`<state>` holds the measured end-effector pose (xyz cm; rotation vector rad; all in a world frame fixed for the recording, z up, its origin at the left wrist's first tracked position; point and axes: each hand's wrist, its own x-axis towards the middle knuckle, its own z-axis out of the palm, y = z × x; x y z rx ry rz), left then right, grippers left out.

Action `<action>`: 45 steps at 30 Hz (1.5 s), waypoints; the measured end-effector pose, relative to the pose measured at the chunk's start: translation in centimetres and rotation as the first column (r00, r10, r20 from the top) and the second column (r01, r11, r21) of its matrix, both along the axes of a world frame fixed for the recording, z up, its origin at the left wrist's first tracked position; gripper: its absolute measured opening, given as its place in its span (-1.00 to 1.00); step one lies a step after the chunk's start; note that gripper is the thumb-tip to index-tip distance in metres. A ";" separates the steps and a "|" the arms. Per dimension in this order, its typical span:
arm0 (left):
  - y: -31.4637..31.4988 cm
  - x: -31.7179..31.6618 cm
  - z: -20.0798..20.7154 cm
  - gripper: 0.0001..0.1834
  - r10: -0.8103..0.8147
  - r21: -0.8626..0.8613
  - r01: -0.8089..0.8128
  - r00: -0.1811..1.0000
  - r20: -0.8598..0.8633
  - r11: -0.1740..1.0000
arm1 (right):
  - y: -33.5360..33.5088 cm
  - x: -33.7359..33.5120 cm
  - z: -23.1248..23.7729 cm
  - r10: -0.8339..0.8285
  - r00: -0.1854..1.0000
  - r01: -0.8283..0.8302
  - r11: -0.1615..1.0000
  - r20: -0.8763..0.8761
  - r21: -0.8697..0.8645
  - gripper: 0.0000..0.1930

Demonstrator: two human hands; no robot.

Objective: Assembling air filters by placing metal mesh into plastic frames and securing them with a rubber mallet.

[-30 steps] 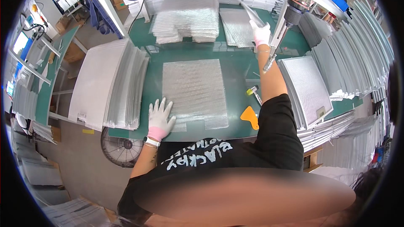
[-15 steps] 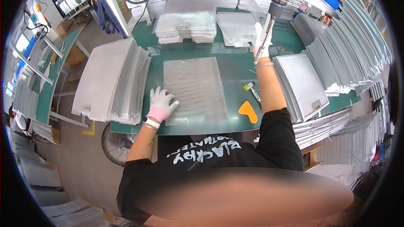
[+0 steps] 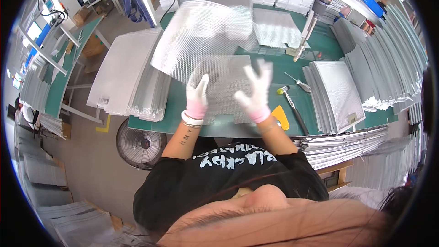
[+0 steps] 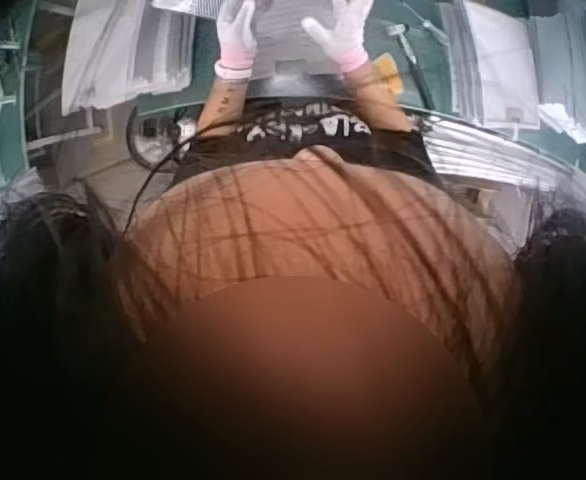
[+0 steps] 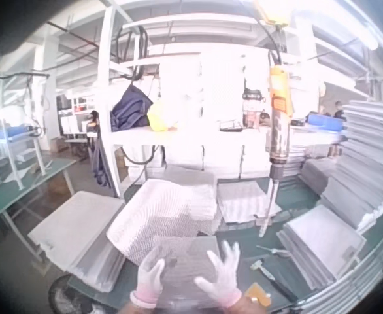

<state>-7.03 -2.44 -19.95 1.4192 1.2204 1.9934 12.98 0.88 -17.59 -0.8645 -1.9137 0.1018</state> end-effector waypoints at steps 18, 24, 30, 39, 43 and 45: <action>-5.6 -4.8 -2.3 0.00 -0.097 -0.437 -0.349 0.680 -0.727 0.829 | -4.9 6.4 -2.5 0.048 0.990 0.047 0.776 0.132 -0.629 -0.42; -4.5 -4.6 -3.7 -0.03 -0.213 -0.529 -0.422 0.598 -0.773 0.736 | -4.3 6.3 -4.4 0.038 0.984 0.090 0.742 0.175 -0.665 -0.45; -3.7 -5.0 -4.2 -0.01 -0.318 -0.601 -0.421 0.569 -0.758 0.680 | -4.5 6.1 -6.1 0.039 0.938 0.209 0.730 0.345 -0.651 -0.42; -3.1 -4.4 -1.5 -0.03 -0.386 -0.684 -0.459 0.585 -0.713 0.568 | -2.2 7.0 -2.8 0.211 0.869 0.213 0.658 0.448 -0.722 -0.48; -2.5 -5.2 -2.4 -0.05 -0.314 -0.459 -0.502 0.349 -0.883 0.733 | 7.1 10.6 -4.3 0.139 0.930 0.139 0.723 0.340 -0.677 -0.61; -2.0 -6.4 -3.5 -0.05 -0.413 -0.534 -0.417 0.349 -0.841 0.736 | 15.1 12.9 -6.7 -0.228 0.959 0.282 0.817 0.167 -0.503 -0.61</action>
